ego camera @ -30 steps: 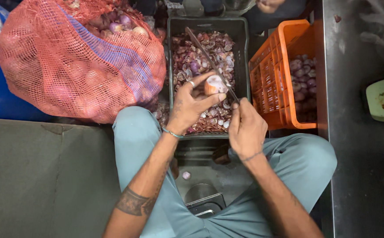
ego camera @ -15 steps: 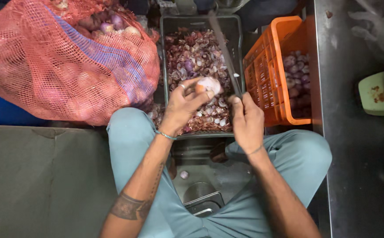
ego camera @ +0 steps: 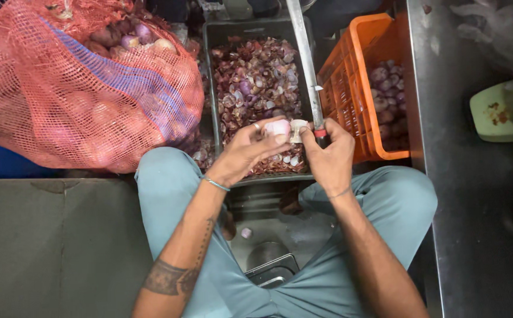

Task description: The person sits on the floor and trims the root ends of onions with a knife, peels off the outer skins by hand, and drops the trimmed onions into a crate while discarding skins into a waste bin. Other workers nearby handle onions from a large mesh sack.

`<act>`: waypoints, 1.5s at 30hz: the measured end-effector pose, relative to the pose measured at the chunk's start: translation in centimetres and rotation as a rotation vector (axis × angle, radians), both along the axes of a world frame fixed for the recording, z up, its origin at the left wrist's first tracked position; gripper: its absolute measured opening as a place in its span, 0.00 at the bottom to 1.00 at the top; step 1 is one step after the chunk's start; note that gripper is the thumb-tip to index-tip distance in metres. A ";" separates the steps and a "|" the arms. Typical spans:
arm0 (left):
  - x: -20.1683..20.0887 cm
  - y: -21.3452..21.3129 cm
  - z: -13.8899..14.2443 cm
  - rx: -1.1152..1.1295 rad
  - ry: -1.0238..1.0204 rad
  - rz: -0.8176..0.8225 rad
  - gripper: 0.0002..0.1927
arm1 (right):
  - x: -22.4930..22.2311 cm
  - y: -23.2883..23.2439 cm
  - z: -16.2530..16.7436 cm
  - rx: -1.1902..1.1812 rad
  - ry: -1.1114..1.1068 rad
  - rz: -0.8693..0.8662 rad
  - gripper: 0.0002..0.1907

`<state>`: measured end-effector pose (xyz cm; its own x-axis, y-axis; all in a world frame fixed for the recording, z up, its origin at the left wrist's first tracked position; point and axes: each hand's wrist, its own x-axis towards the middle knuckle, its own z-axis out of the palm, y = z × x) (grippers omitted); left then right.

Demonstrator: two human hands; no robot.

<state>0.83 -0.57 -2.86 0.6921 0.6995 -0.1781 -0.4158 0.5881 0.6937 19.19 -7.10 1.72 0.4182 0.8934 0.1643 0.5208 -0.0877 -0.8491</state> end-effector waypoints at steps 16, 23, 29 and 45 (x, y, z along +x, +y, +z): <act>-0.9 0.4 0.3 0.267 0.327 0.112 0.35 | 2.3 0.6 -0.3 -0.056 -0.312 -0.110 0.12; -0.7 0.2 1.2 0.290 0.320 0.074 0.34 | 1.8 0.3 1.6 0.120 -0.139 0.332 0.14; -1.6 0.4 2.1 0.353 0.331 -0.032 0.31 | 1.6 0.4 3.0 0.027 -0.051 0.480 0.12; -1.4 0.6 0.4 0.279 0.186 -0.001 0.30 | 2.1 0.4 1.9 -0.182 0.171 0.327 0.14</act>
<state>-0.60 0.06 -2.45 0.6665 0.7384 -0.1027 -0.2669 0.3650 0.8919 21.34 -6.65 3.60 0.1150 0.9918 -0.0561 0.3991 -0.0978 -0.9117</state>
